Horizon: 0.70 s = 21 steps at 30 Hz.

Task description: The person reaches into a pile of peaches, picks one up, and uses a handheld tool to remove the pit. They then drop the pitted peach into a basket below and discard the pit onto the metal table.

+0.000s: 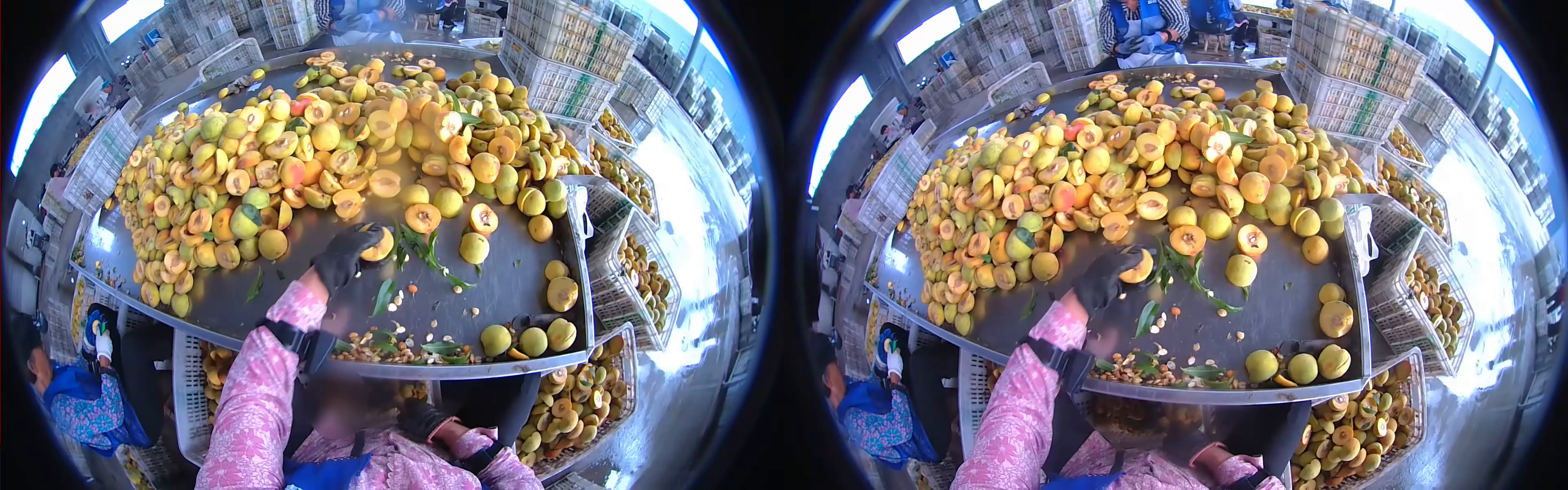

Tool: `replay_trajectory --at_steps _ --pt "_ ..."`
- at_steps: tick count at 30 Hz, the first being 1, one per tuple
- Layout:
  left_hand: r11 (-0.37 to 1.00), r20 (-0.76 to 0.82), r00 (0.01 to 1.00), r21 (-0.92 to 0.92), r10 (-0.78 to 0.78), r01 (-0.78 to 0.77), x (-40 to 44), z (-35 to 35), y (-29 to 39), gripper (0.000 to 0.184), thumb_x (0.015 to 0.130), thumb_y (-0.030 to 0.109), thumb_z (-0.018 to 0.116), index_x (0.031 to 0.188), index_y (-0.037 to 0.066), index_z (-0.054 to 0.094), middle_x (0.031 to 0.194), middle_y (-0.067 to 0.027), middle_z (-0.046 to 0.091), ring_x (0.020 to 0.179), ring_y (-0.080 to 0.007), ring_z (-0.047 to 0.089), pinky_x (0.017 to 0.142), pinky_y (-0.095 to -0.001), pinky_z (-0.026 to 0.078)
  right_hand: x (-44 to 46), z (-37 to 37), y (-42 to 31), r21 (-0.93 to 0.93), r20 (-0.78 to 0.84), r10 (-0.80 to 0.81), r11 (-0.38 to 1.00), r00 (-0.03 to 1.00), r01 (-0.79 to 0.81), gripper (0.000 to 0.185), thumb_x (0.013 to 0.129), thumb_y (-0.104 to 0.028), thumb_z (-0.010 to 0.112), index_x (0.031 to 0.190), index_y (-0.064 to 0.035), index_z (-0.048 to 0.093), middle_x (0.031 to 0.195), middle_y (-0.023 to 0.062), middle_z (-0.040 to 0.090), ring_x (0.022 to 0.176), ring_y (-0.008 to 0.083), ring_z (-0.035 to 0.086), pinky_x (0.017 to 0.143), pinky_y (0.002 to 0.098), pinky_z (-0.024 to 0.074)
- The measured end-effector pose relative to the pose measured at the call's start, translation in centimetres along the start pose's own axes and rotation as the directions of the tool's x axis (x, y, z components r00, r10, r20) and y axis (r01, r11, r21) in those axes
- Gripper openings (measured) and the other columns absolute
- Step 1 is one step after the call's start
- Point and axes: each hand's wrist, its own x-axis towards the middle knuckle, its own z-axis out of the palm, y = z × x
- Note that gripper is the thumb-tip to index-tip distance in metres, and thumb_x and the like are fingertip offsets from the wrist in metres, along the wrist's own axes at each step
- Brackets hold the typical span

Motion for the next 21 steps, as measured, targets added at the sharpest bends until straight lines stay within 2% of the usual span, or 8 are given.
replay_trajectory --at_steps 3,5,7,12,17,19,20,21 --pt "0.973 0.027 0.999 -0.232 0.021 -0.015 -4.8 -0.9 -0.3 0.038 0.076 0.022 0.073 0.105 0.002 0.06 0.099 -0.0064 0.064 0.085 -0.0151 0.062 0.079 -0.0283 0.05 -0.7 -0.9 1.1 0.196 0.048 -0.045 0.98 0.998 0.035 0.044 0.078 -0.033 0.058 0.109 -0.0025 0.051 0.084 0.0261 0.061 0.082 0.0427 0.059 0.07 0.0452 0.0483" --pt "0.975 0.018 0.982 0.113 0.191 -0.191 -8.7 0.4 1.4 0.04 0.073 0.02 0.076 0.105 0.001 0.06 0.099 -0.0069 0.065 0.085 -0.0151 0.062 0.079 -0.028 0.05 -0.9 -2.8 -0.5 0.341 0.036 -0.054 0.939 0.998 0.038 0.048 0.078 -0.035 0.062 0.111 -0.0026 0.05 0.084 0.026 0.061 0.082 0.0433 0.059 0.069 0.0448 0.048" --pt "0.598 0.188 0.876 0.665 0.445 -0.447 -13.5 3.4 4.5 0.042 0.071 0.018 0.078 0.105 0.002 0.06 0.099 -0.0078 0.065 0.085 -0.015 0.062 0.079 -0.028 0.05 -1.4 -8.1 -5.3 0.381 -0.041 -0.048 0.923 0.998 0.06 0.046 0.079 -0.032 0.063 0.111 -0.0029 0.05 0.081 0.0225 0.061 0.076 0.0398 0.059 0.066 0.0432 0.0482" --pt "0.401 0.269 0.799 0.752 0.538 -0.523 -16.6 1.0 0.5 0.042 0.072 0.013 0.073 0.107 -0.003 0.058 0.101 -0.0179 0.063 0.092 -0.0297 0.062 0.085 -0.0354 0.049 -3.8 -10.0 -6.2 0.383 -0.124 -0.143 0.906 0.982 0.18 0.036 0.082 -0.013 0.06 0.115 -0.0045 0.048 0.077 0.0038 0.055 0.065 0.0154 0.053 0.059 0.0304 0.0469" --pt "0.947 0.232 0.946 0.178 0.224 -0.268 -18.7 0.6 -3.5 0.036 0.093 0.008 0.046 0.127 -0.004 0.041 0.128 -0.0155 0.049 0.113 -0.0203 0.052 0.097 -0.0329 0.043 -5.1 -13.8 -9.8 0.722 -0.018 0.119 0.689 0.993 -0.07 0.035 0.086 -0.013 0.054 0.12 -0.0069 0.047 0.093 0.0033 0.053 0.086 0.0124 0.05 0.071 0.0266 0.0451" --pt "0.971 0.305 0.927 0.02 0.219 -0.236 -20.0 2.7 -2.7 0.035 0.096 0.007 0.038 0.129 -0.004 0.038 0.131 -0.0158 0.047 0.115 -0.0208 0.05 0.098 -0.0335 0.042 -5.1 -14.2 -10.3 0.753 0.047 0.138 0.646 0.989 -0.126 0.03 0.091 -0.017 0.048 0.119 -0.0087 0.049 0.1 0.0094 0.055 0.098 0.0192 0.053 0.077 0.0304 0.0467" --pt "0.754 0.349 0.853 0.411 0.389 -0.512 -20.0 1.8 -4.8 0.039 0.1 0.018 0.028 0.131 -0.005 0.037 0.126 -0.0148 0.051 0.111 -0.0199 0.053 0.101 -0.0339 0.038 -5.1 -14.3 -10.5 0.771 0.067 0.135 0.622 0.989 -0.137 0.03 0.092 -0.019 0.046 0.12 -0.0094 0.05 0.103 0.0115 0.056 0.102 0.0208 0.053 0.079 0.0313 0.0473" --pt "0.942 0.281 0.909 0.044 0.309 -0.333 -20.8 2.7 -4.4 0.039 0.1 0.018 0.028 0.131 -0.005 0.036 0.125 -0.0145 0.052 0.111 -0.0199 0.053 0.101 -0.0336 0.038 -4.9 -14.0 -10.5 0.798 0.063 0.108 0.592 0.992 -0.115 0.03 0.093 -0.019 0.045 0.122 -0.0097 0.048 0.106 0.0117 0.055 0.102 0.0186 0.053 0.078 0.0303 0.0475"
